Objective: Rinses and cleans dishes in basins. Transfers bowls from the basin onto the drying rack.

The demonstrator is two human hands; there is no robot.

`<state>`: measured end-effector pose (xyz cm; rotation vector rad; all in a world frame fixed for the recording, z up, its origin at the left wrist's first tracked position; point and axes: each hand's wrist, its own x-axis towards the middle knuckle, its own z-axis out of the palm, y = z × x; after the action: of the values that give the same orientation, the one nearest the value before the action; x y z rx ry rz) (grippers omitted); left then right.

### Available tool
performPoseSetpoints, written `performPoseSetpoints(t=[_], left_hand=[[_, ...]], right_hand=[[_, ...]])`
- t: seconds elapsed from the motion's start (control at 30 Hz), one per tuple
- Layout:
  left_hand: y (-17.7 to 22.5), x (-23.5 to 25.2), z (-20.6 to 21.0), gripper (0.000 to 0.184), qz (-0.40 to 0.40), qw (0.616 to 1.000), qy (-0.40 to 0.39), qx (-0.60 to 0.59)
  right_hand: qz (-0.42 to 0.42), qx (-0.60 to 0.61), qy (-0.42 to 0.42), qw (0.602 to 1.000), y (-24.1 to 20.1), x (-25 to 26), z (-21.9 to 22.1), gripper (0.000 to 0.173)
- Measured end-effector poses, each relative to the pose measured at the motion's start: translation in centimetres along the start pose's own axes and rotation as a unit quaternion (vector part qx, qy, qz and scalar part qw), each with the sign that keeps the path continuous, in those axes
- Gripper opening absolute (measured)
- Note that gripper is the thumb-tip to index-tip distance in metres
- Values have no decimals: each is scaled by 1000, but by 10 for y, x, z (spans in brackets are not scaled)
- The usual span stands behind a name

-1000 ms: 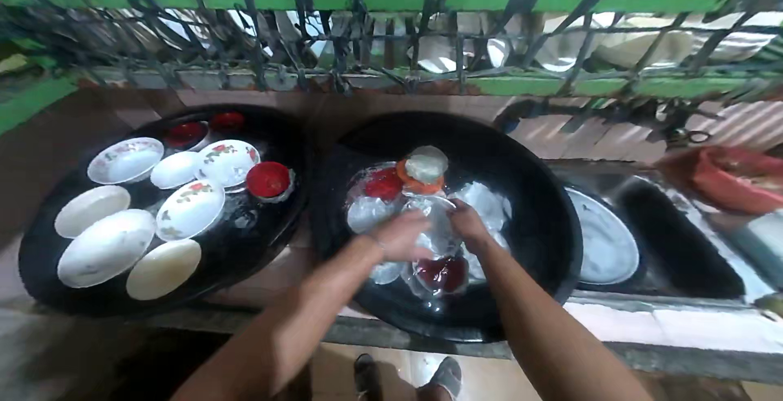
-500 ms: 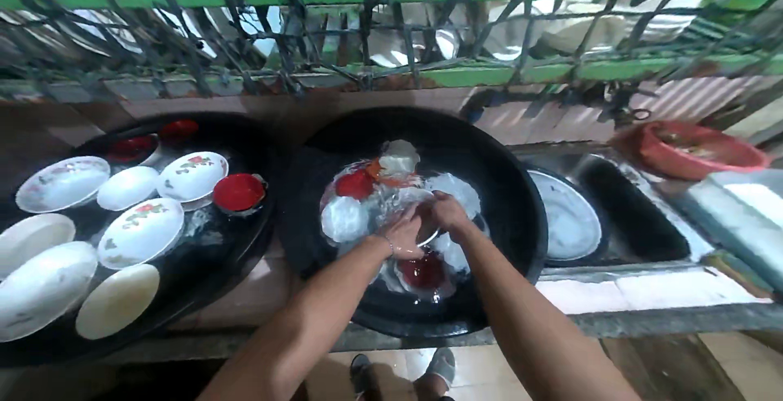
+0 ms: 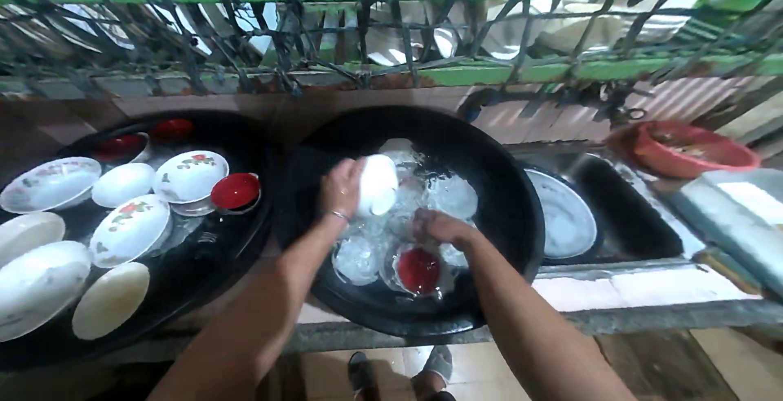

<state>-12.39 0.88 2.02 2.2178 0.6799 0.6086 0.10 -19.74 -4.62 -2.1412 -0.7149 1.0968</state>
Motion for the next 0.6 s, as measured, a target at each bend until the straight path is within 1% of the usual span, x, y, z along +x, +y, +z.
performPoseSetpoints(t=[0.03,0.07,0.1,0.17,0.2,0.23,0.27,0.33,0.37,0.4,0.43,0.47,0.5,0.53,0.57,0.6], left_hand=[[-3,7,-20,49,-14,999,48,4],[-6,13,-43,52,-23,996,87,22],[-10,19,-65,53,-26,992,119,41],[-19,25,-109,55,-14,983,156,97],[-23,26,-130,56,-3,978,166,130],[-29,26,-148,57,0,971,172,167],[-38,27,-164,57,-7,964,176,200],[-59,28,-186,57,-53,952,176,246],[-68,27,-192,55,-80,948,170,258],[-75,26,-193,50,-95,947,160,260],[-78,23,-188,43,-91,949,150,262],[-74,17,-175,42,-69,954,126,262],[-63,8,-156,43,-31,962,80,260],[-49,-5,-130,43,20,967,6,253],[-35,-20,-98,43,75,962,-97,245],[-22,-35,-63,50,132,941,-208,233]], right_hand=[[-5,-106,-57,993,3,4,7,51],[-8,-189,-96,977,9,12,16,60],[-2,-255,-109,961,7,14,25,62],[38,-381,-115,917,-20,3,37,52],[46,-414,-104,903,-31,-1,39,46],[39,-424,-89,900,-34,0,37,42],[12,-413,-69,908,-29,6,34,37],[-81,-346,-24,934,-5,24,26,30],[-117,-302,-3,946,5,31,23,29],[-131,-259,11,957,11,35,20,31],[-128,-228,17,965,14,39,17,35],[-115,-207,19,971,18,43,15,40],[-100,-178,24,979,20,47,15,41],[-87,-133,27,987,19,47,15,39],[-77,-78,30,993,16,45,16,38],[-63,-19,32,997,10,40,15,37]])
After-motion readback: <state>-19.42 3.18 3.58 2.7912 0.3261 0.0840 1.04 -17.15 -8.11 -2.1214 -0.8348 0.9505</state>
